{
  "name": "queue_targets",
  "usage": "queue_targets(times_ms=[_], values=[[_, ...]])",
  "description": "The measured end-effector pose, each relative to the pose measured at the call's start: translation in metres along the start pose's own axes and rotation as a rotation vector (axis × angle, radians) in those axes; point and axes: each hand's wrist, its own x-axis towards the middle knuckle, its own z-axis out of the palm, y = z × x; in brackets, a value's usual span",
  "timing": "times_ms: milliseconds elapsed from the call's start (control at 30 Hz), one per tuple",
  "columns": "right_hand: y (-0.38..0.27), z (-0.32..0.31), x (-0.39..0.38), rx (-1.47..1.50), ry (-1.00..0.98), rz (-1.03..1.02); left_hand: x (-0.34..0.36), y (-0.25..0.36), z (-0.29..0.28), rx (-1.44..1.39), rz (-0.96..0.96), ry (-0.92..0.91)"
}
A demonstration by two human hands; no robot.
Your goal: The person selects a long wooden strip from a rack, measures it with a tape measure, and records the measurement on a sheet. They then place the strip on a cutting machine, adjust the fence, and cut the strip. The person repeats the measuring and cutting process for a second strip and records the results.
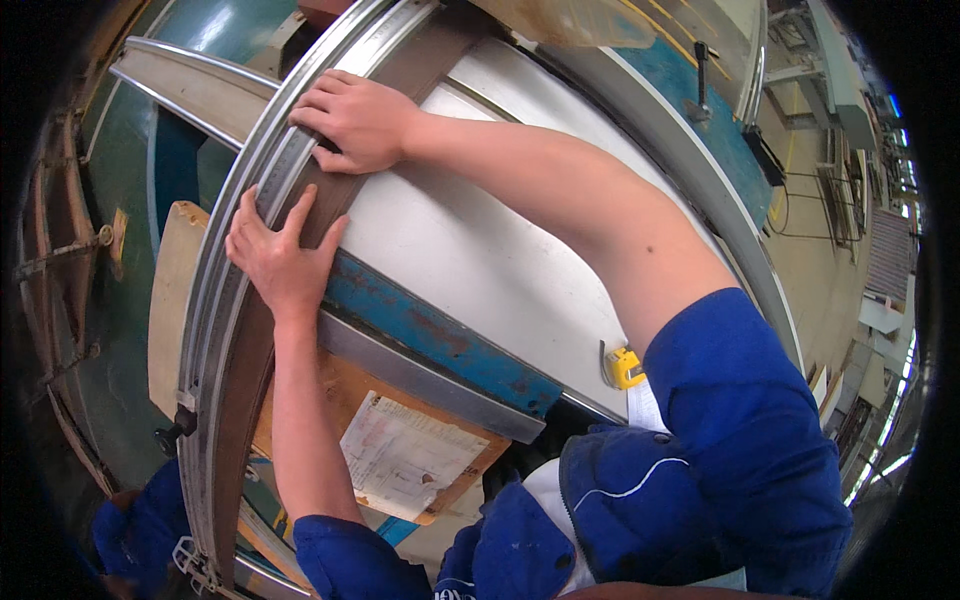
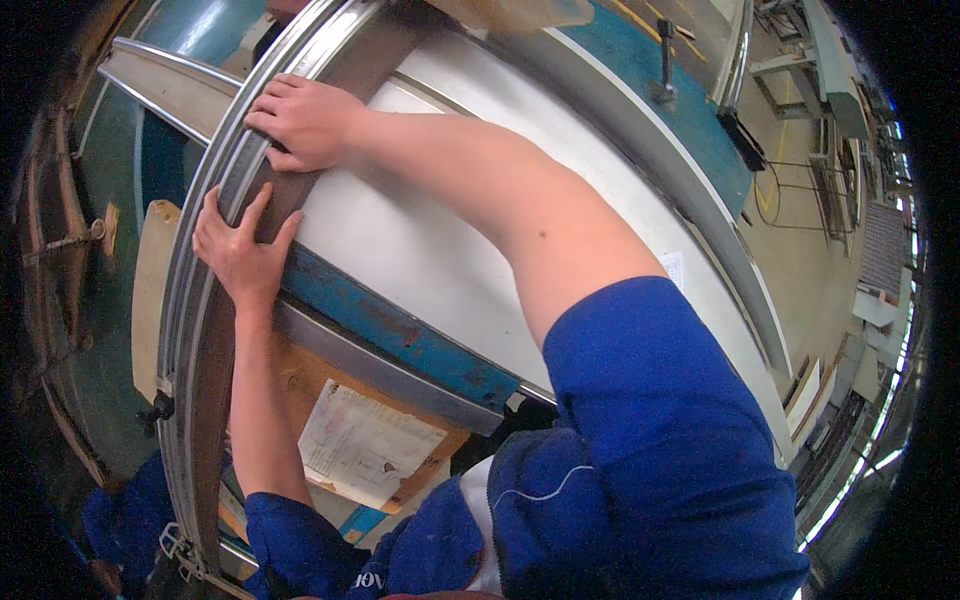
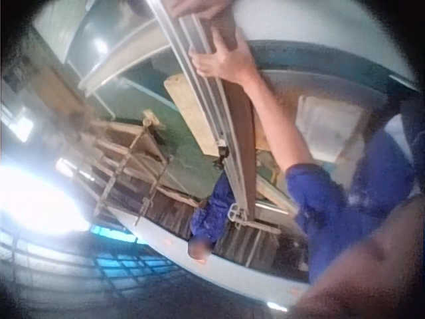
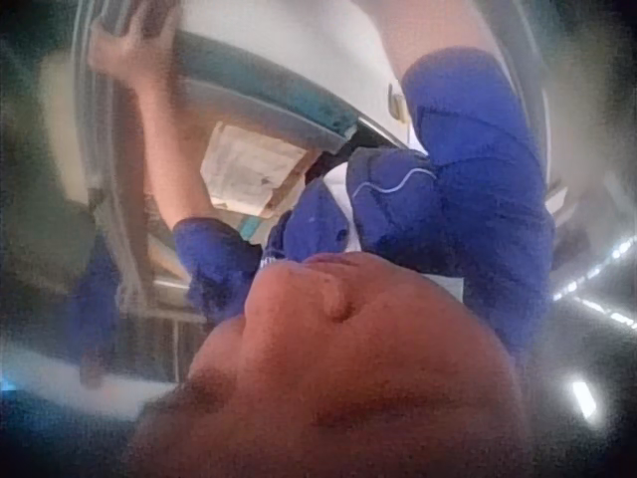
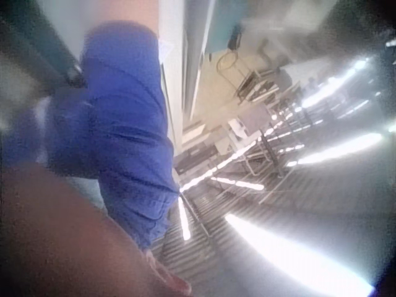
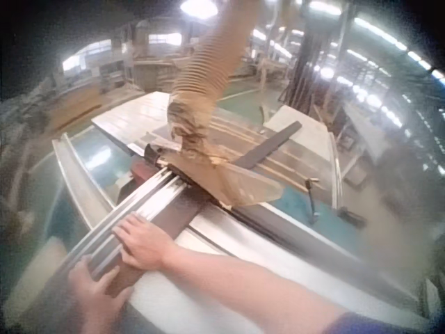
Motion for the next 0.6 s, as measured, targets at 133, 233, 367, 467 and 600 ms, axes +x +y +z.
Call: queue_targets(times_ms=[133,233,367,467,600], values=[[-0.001,0.003,-0.003,-0.048,0.023,0.014,-0.002,0.001,0.004,0.013,0.02,0.01],[0.001,0.005,-0.006,-0.025,-0.001,0.033,-0.001,0.002,0.008,0.032,0.051,0.031],[0.003,0.012,-0.008,-0.02,0.019,0.034,-0.001,-0.001,0.014,0.029,0.071,0.011],[0.002,0.021,-0.011,-0.056,0.14,0.051,-0.003,-0.004,0.021,0.037,0.088,0.008],[0.002,0.029,-0.017,0.007,0.128,0.083,-0.006,-0.008,0.029,0.054,0.126,0.004]])
